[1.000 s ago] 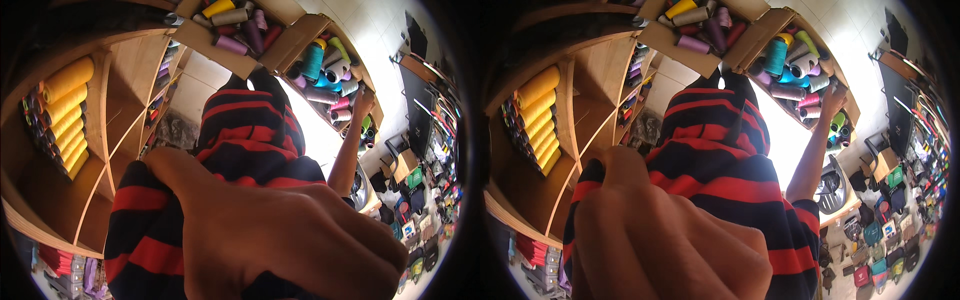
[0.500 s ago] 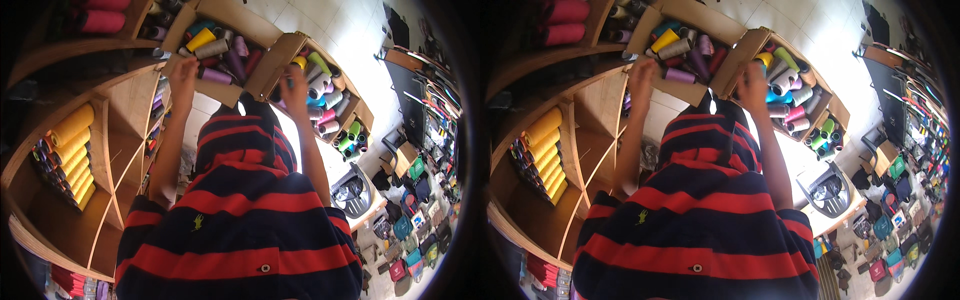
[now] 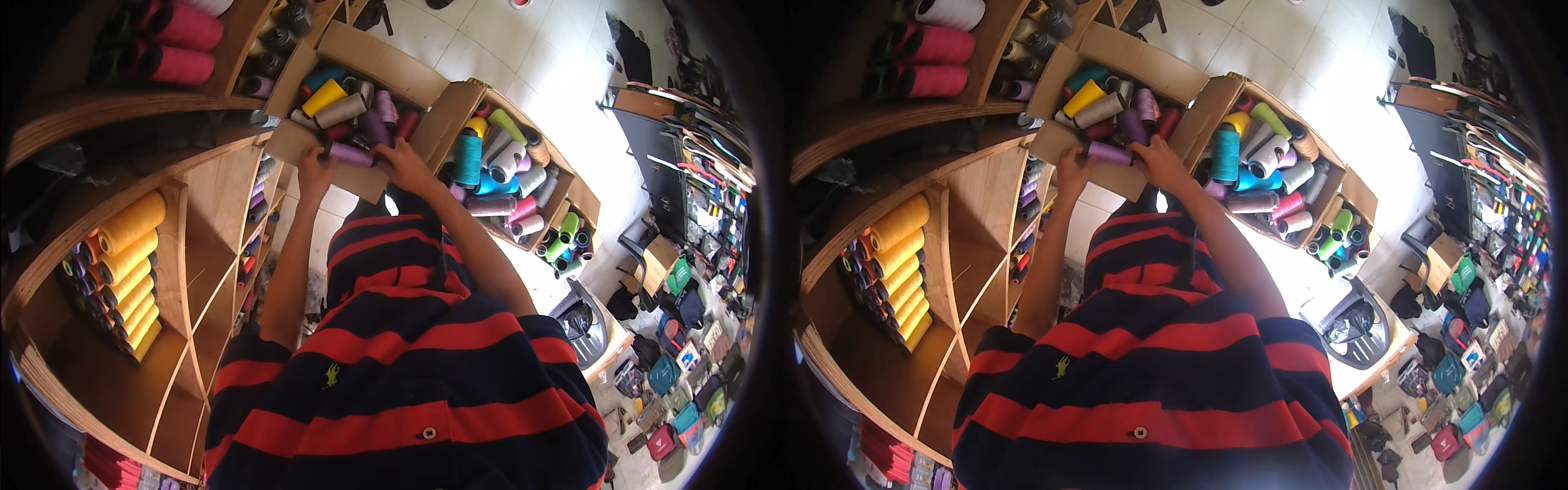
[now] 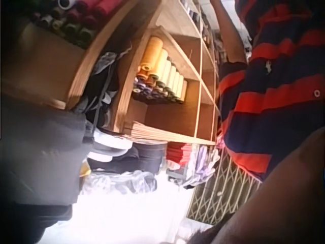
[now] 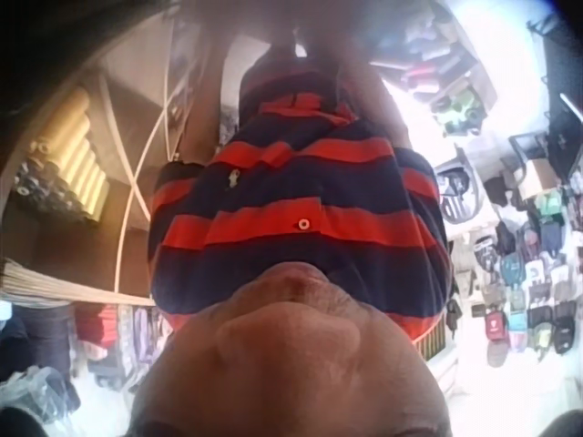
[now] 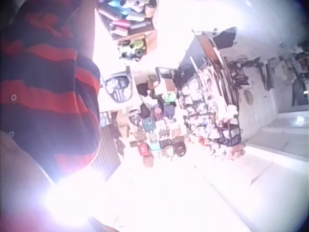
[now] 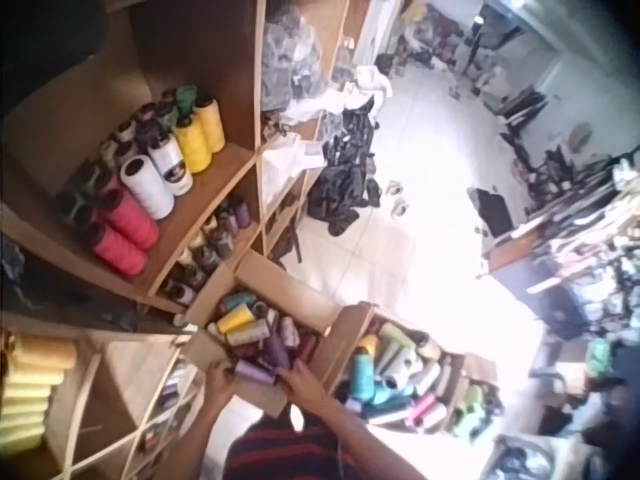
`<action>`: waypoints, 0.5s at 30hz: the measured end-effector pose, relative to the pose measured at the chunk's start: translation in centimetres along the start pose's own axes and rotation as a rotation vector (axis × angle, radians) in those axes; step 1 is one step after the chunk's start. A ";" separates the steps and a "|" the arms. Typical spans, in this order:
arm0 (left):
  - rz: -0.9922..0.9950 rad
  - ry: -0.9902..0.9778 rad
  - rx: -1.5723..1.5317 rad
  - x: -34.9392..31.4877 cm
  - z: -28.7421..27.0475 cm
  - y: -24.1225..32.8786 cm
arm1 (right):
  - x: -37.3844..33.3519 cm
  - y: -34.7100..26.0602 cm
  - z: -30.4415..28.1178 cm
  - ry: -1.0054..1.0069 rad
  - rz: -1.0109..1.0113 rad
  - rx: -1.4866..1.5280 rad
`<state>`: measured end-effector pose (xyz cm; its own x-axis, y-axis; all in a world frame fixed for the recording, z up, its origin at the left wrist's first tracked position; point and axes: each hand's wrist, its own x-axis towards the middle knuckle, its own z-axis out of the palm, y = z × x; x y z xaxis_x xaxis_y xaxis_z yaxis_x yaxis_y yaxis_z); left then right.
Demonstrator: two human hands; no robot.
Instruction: The person picks up thread spools from cardboard boxes on the floor and places them onto wooden shelves, organizing them by color.
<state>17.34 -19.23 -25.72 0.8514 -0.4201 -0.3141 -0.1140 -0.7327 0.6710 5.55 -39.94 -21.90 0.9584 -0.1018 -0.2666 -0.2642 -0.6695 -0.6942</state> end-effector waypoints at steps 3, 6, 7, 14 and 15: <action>-0.039 0.006 0.009 -0.1 -0.5 0.5 | -1.6 -1.2 -1.5 -0.001 0.147 0.317; 0.019 0.064 0.023 0.0 -0.4 0.3 | -3.8 -3.4 -4.5 -0.005 0.448 0.808; 0.007 0.059 0.012 0.0 -0.3 0.5 | -4.9 -3.3 -4.7 0.058 0.457 0.837; 0.075 0.125 0.198 -0.7 -0.6 3.6 | -8.5 -2.3 -4.6 0.360 0.487 1.017; 0.145 0.088 0.250 -0.7 -0.8 4.1 | -8.6 -2.2 -4.6 0.363 0.511 1.016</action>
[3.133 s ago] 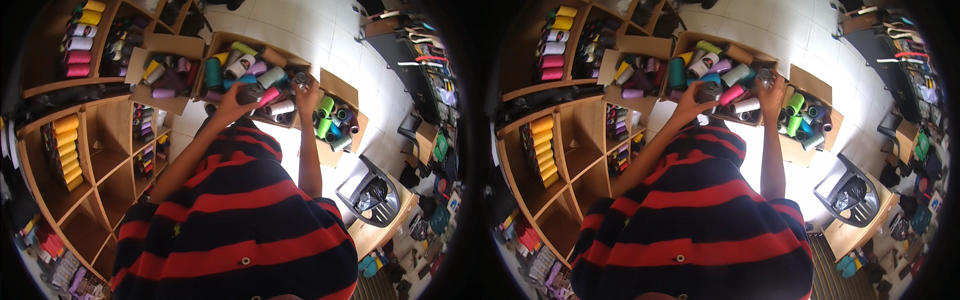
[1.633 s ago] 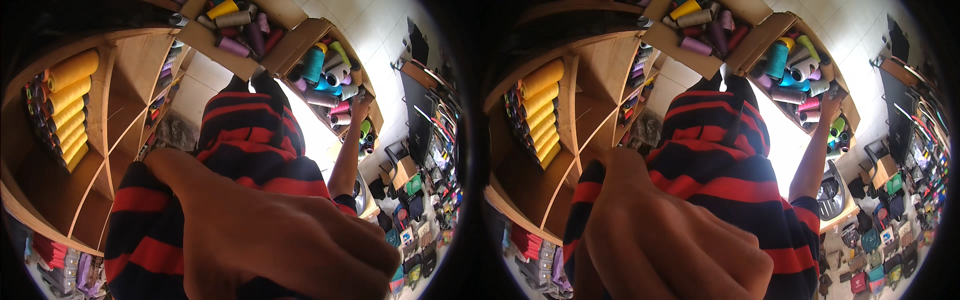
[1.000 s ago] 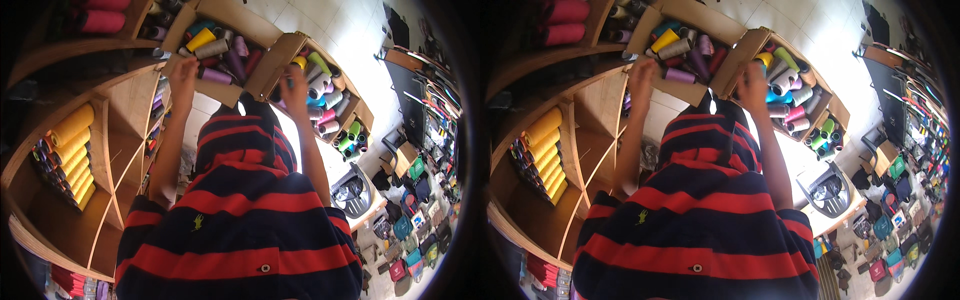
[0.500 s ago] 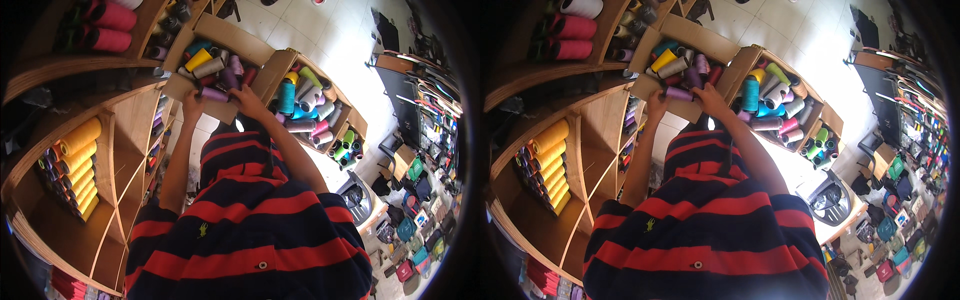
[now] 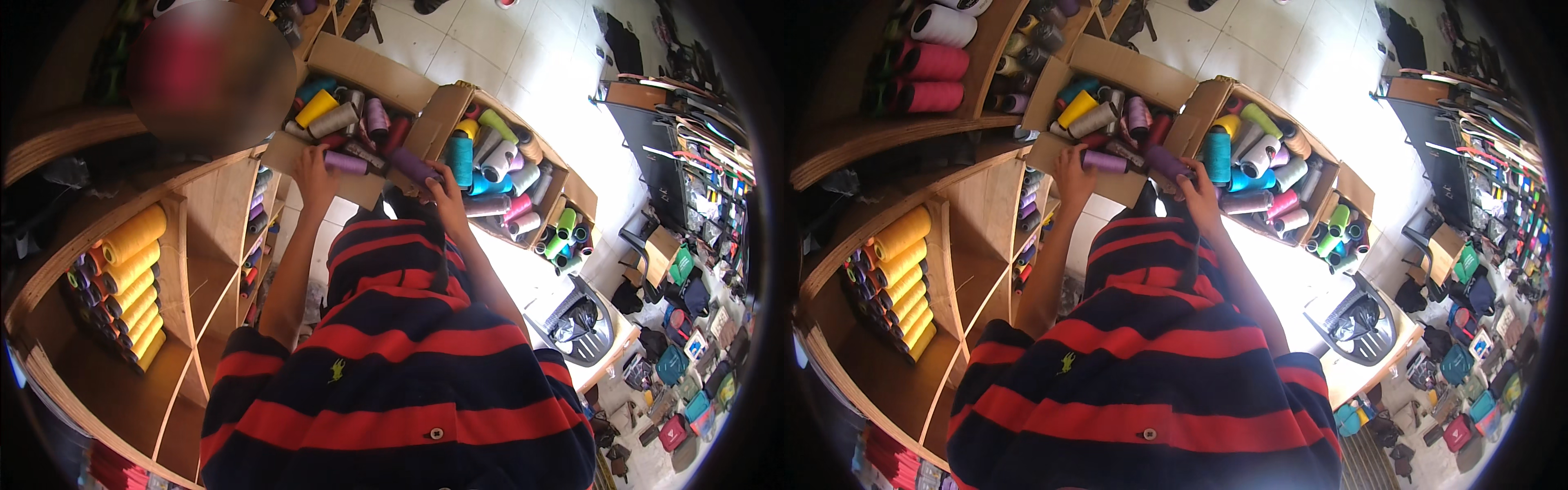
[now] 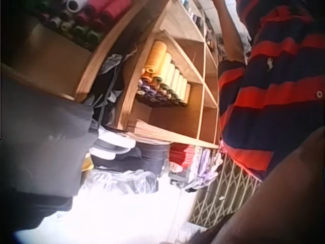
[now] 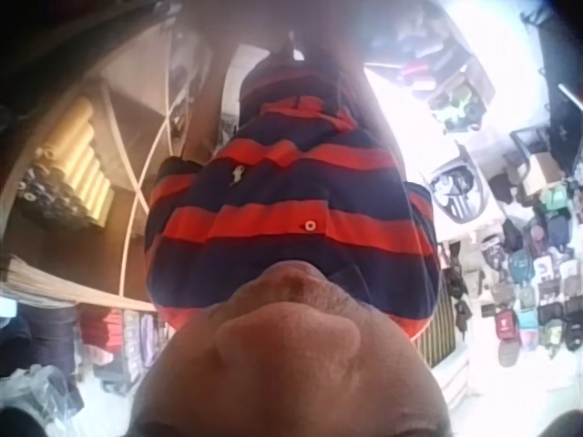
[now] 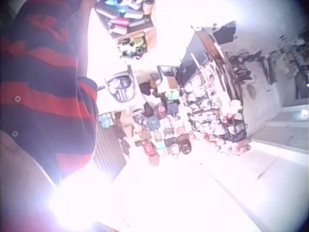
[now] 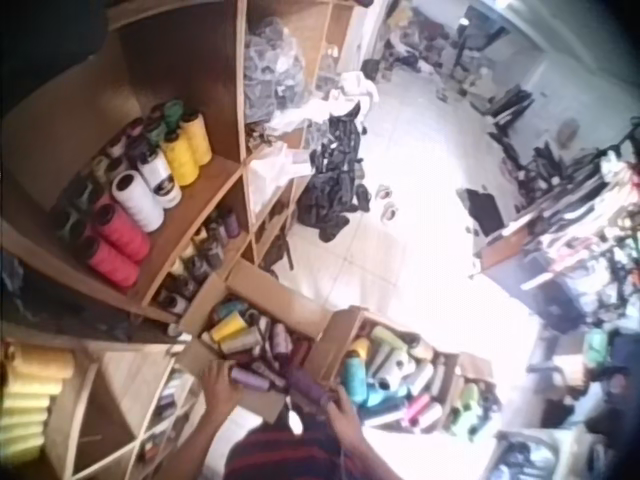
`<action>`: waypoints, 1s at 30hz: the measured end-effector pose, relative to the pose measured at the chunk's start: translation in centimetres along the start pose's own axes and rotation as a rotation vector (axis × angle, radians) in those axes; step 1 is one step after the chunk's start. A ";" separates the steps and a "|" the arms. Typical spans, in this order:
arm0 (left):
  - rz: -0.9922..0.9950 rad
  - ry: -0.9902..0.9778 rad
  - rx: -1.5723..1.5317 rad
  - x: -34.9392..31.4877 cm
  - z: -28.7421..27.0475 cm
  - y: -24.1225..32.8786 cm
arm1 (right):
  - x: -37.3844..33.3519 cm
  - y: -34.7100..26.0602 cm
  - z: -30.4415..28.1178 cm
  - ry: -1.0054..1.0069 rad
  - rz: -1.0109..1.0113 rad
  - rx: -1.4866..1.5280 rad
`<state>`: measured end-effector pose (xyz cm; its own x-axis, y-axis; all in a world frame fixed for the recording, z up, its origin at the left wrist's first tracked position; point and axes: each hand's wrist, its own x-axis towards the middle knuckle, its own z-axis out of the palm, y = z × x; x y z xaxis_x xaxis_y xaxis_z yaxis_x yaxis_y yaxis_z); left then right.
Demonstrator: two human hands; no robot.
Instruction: The person picks up thread spools from cardboard boxes on the floor and places them onto wooden shelves, organizing them by color.
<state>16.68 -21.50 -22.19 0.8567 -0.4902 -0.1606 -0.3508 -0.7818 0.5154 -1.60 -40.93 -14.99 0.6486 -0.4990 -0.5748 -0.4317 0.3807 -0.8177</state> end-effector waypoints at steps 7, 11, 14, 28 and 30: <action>0.229 -0.156 0.297 0.1 -0.3 0.2 | 5.0 0.4 4.5 -0.008 -0.155 -0.466; 0.217 -0.208 0.197 -0.4 -0.4 -1.4 | 6.9 1.7 6.2 -0.057 -0.177 -0.490; 0.149 -0.130 0.002 -1.9 -0.8 -3.0 | 8.8 3.8 6.6 -0.096 -0.165 -0.424; -0.352 0.112 -0.624 -6.5 -3.8 -3.2 | 14.4 3.4 7.0 -0.016 -0.369 -1.111; -0.435 0.068 -0.744 -7.2 -5.2 -1.7 | 15.7 3.7 7.3 -0.057 -0.323 -1.216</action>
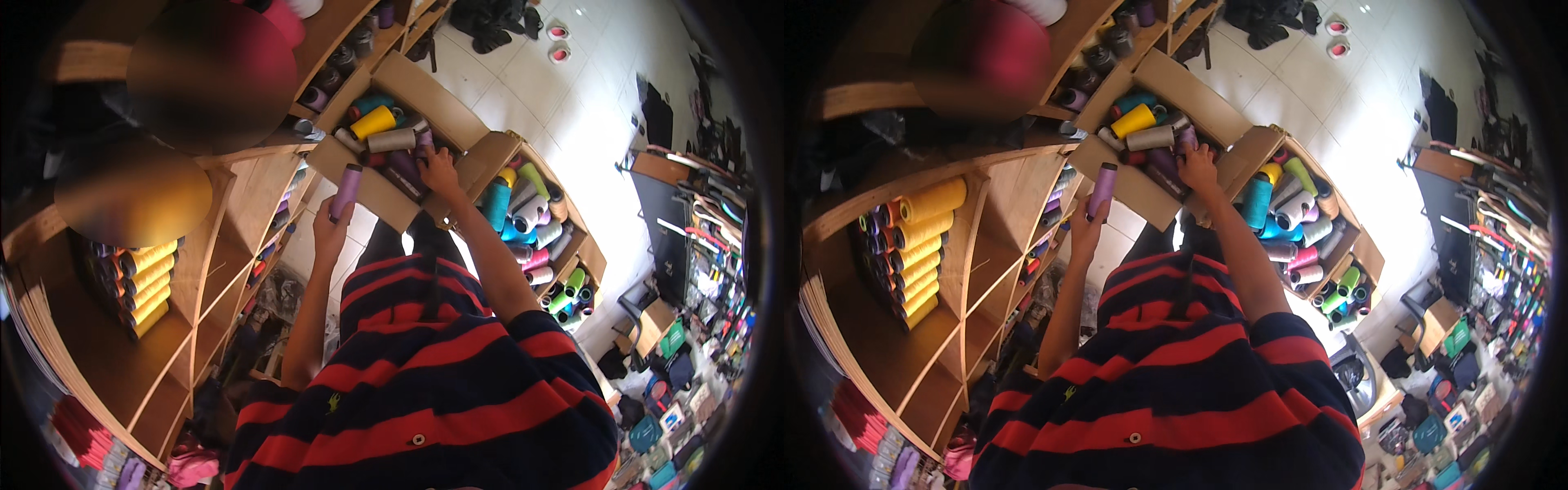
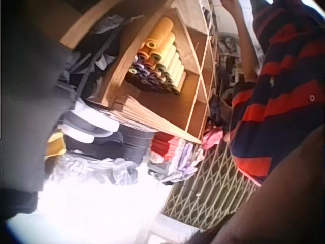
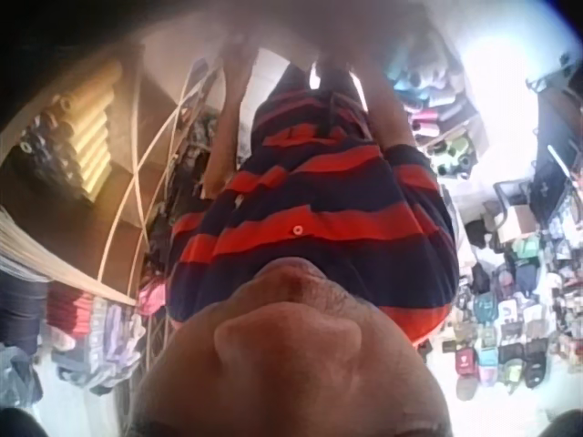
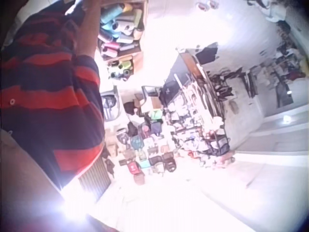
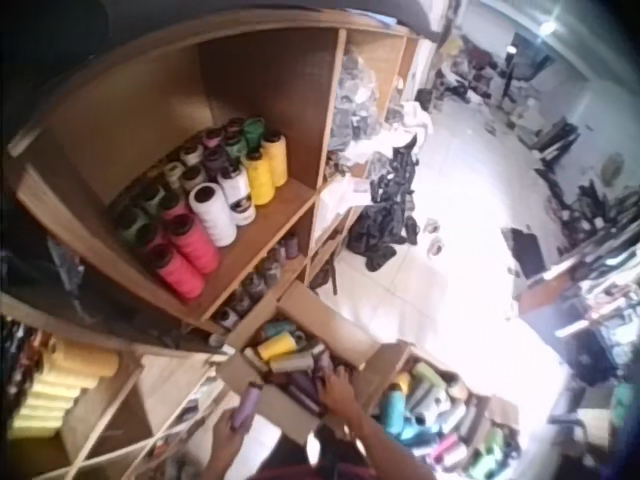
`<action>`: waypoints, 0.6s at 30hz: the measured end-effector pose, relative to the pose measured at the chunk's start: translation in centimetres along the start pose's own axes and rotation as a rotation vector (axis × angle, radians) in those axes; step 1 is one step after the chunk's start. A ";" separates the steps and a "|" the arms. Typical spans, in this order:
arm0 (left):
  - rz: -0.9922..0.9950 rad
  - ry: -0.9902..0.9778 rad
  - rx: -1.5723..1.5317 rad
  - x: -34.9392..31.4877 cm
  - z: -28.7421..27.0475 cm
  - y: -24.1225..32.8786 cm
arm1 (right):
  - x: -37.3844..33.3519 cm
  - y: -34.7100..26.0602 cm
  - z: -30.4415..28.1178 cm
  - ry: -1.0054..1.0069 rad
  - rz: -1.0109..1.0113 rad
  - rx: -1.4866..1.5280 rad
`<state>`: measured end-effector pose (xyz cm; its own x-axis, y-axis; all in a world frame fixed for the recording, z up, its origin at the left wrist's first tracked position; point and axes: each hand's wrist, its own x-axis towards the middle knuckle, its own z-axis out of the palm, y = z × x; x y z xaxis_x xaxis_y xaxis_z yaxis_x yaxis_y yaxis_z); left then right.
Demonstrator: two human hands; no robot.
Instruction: The person picks up thread spools from cardboard boxes on the floor and places them onto wooden shelves, organizing them by color.
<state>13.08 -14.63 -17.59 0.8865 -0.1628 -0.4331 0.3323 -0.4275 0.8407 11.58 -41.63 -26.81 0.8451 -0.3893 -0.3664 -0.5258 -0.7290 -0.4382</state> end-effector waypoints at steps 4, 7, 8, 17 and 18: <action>-0.139 0.020 -0.272 -2.5 0.0 -0.7 | 2.7 1.0 1.4 -0.144 -0.050 -0.180; -0.167 0.057 -0.294 -4.5 -0.1 -1.1 | 3.2 1.1 1.1 -0.075 -0.056 -0.133; -0.170 0.088 -0.305 -5.3 -0.1 -1.2 | 3.2 1.3 0.8 -0.037 -0.050 -0.108; -0.158 0.170 -0.529 -12.5 0.9 -1.7 | 1.7 3.8 -4.0 -0.146 0.121 0.537; -0.124 0.171 -0.539 -13.3 1.1 -1.6 | 0.1 2.5 -6.0 -0.208 0.237 0.647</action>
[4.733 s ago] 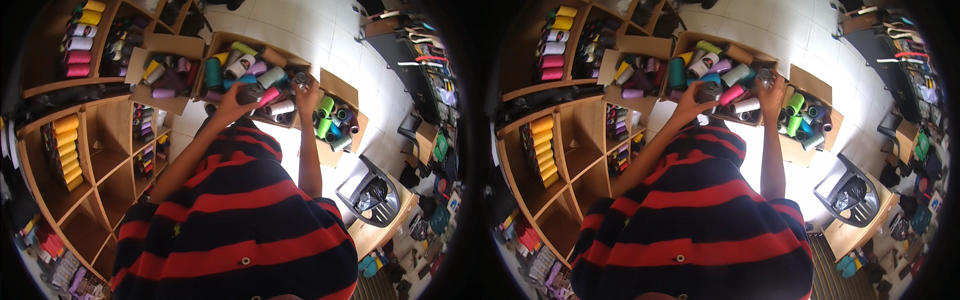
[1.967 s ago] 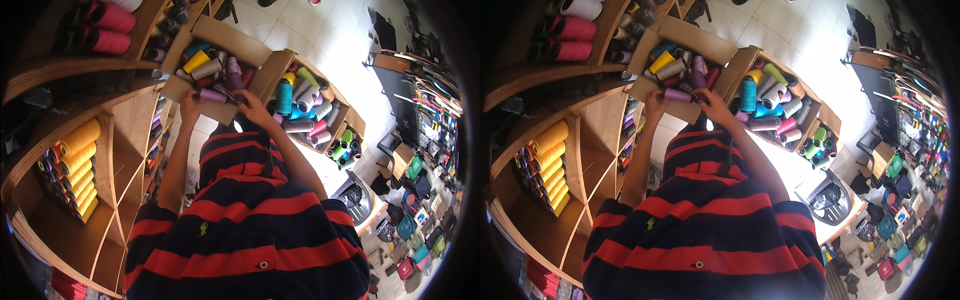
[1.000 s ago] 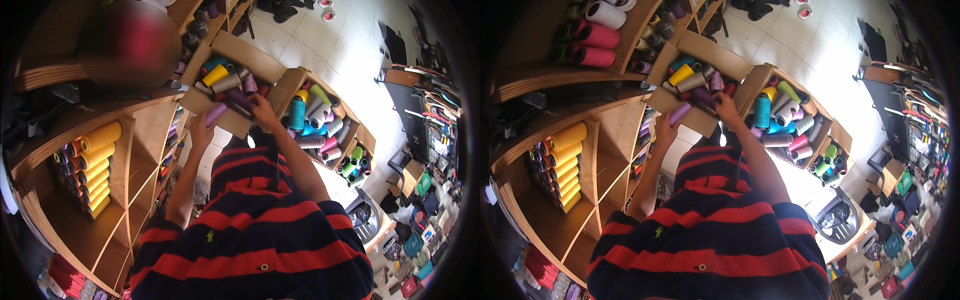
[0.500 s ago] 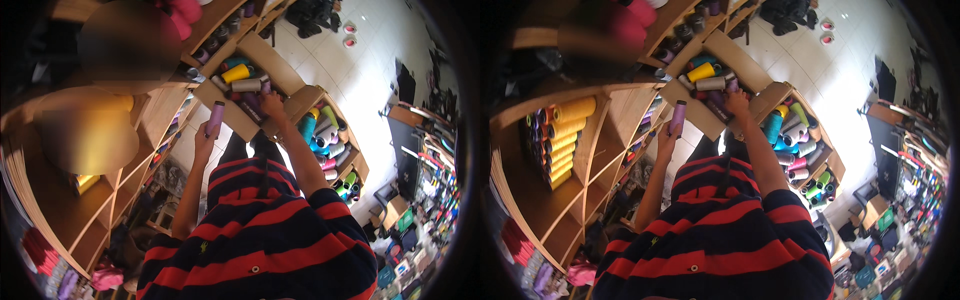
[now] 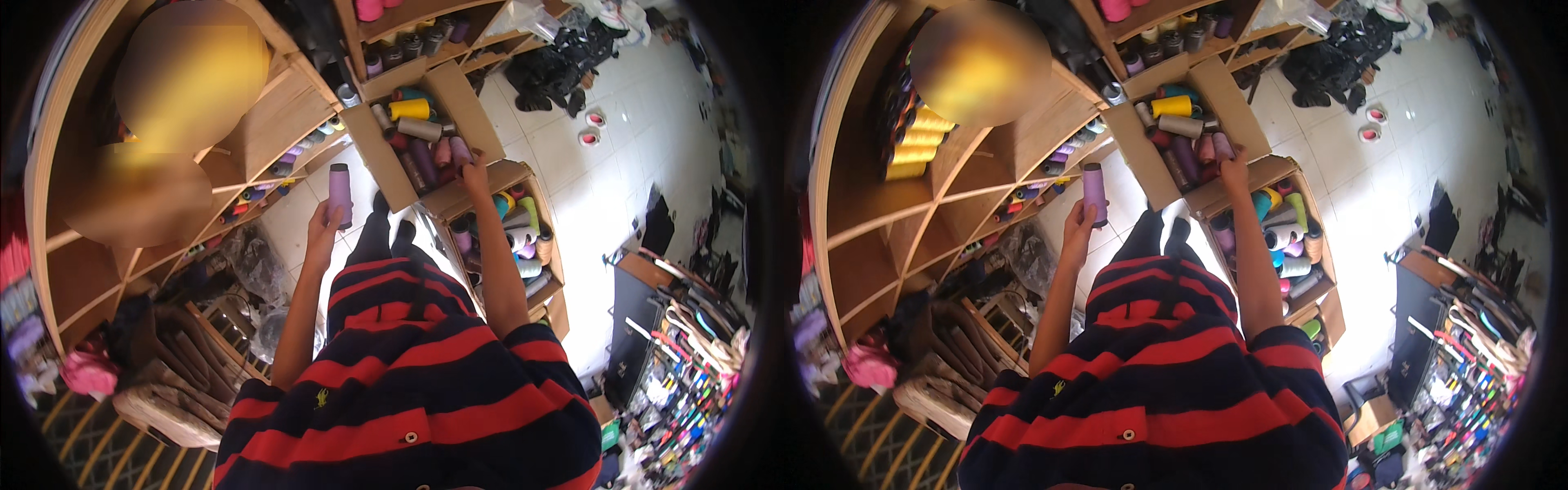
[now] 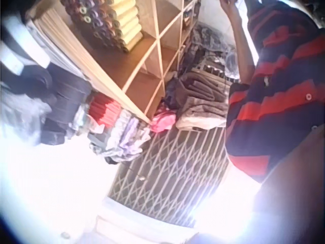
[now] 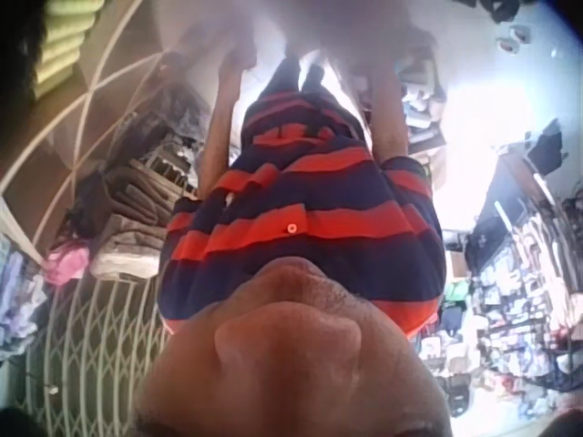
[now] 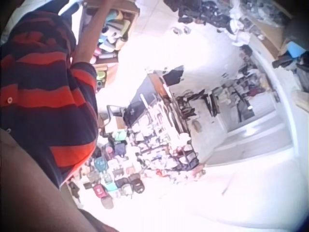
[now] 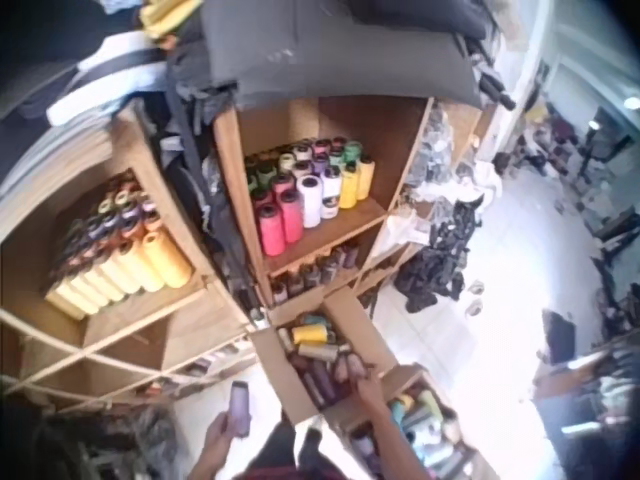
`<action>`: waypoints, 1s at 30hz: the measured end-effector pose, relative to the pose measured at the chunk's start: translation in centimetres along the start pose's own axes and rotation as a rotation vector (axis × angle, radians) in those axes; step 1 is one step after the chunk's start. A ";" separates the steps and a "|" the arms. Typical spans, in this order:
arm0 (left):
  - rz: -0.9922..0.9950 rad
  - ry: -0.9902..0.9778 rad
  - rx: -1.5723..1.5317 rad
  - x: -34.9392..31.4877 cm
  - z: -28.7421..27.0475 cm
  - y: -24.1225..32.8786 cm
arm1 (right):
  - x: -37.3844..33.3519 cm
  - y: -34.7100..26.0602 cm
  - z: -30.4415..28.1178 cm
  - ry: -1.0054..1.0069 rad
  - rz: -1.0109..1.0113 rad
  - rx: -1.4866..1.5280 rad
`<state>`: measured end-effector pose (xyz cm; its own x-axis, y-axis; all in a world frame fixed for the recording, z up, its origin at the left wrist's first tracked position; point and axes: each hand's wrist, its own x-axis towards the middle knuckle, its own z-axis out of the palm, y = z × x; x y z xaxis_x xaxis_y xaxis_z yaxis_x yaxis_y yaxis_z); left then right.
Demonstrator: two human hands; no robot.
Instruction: The person picks up thread spools from cardboard boxes on the floor and places them onto wooden shelves, organizing them by color.
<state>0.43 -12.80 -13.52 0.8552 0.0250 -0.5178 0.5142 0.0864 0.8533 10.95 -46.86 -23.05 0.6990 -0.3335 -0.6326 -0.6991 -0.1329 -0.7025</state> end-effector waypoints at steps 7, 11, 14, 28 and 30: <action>0.155 -0.027 -0.251 -5.9 2.5 1.8 | -10.3 -1.4 -2.6 -0.468 -0.165 0.799; 0.168 -0.088 -0.462 -8.3 3.0 3.0 | -14.5 -2.4 -2.7 -0.806 -0.314 0.843; 0.208 -0.134 -0.527 -9.8 2.5 4.0 | -17.9 -4.2 -2.2 -0.957 -0.267 0.810; 0.644 0.298 -0.437 -17.4 -9.2 8.0 | -29.3 -12.3 13.3 -1.143 -0.626 0.322; 0.687 0.439 -0.383 -17.7 -12.6 8.4 | -31.6 -13.6 16.5 -1.175 -0.663 0.306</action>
<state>-11.20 -0.01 2.04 0.8234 0.5648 0.0555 -0.2256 0.2360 0.9452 0.86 -19.14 1.09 0.7066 0.7058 0.0511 -0.2362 0.3033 -0.9231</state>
